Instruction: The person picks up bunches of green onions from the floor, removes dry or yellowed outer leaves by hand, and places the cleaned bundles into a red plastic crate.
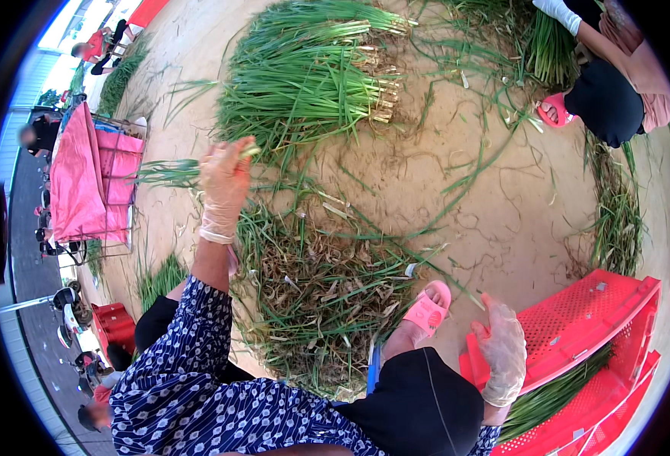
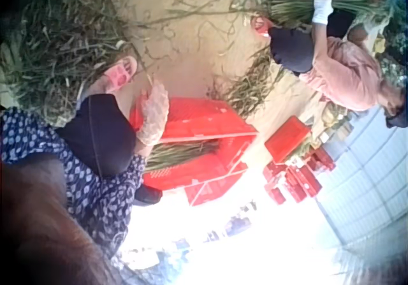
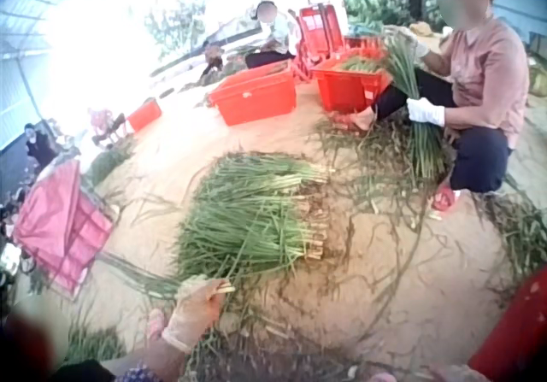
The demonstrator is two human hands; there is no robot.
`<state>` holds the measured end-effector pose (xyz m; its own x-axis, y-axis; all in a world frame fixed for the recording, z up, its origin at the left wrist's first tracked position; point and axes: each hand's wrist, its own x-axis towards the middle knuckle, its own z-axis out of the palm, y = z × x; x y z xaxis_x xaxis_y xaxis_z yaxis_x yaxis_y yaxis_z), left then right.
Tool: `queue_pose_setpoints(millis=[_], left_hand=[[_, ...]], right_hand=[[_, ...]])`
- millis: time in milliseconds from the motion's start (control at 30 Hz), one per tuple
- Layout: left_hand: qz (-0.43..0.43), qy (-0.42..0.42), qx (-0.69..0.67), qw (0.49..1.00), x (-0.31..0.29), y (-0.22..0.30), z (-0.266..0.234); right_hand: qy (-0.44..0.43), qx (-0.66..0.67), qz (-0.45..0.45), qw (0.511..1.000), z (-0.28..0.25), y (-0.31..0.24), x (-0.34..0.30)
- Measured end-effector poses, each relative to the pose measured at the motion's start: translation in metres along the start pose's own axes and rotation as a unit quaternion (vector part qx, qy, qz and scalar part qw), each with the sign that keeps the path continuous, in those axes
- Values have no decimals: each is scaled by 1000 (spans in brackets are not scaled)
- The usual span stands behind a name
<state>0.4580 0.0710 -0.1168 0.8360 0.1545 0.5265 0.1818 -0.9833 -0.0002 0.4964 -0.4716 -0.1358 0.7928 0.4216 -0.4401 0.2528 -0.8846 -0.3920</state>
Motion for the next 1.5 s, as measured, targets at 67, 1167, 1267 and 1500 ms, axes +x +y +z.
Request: queue_pose_setpoints(millis=[67,1167,1267,1500], left_hand=[[-61,-134,-101,984,-34,3,49],[127,-314,178,924,88,103,267],[179,-279,142,933,55,89,252],[233,-344,59,908,-16,73,204]], right_hand=[[-6,0,-13,1000,-5,-6,5],[-101,-5,-15,995,-3,0,5],[-90,1,-25,996,-7,-5,5],[-63,-13,-43,997,-2,-3,3]])
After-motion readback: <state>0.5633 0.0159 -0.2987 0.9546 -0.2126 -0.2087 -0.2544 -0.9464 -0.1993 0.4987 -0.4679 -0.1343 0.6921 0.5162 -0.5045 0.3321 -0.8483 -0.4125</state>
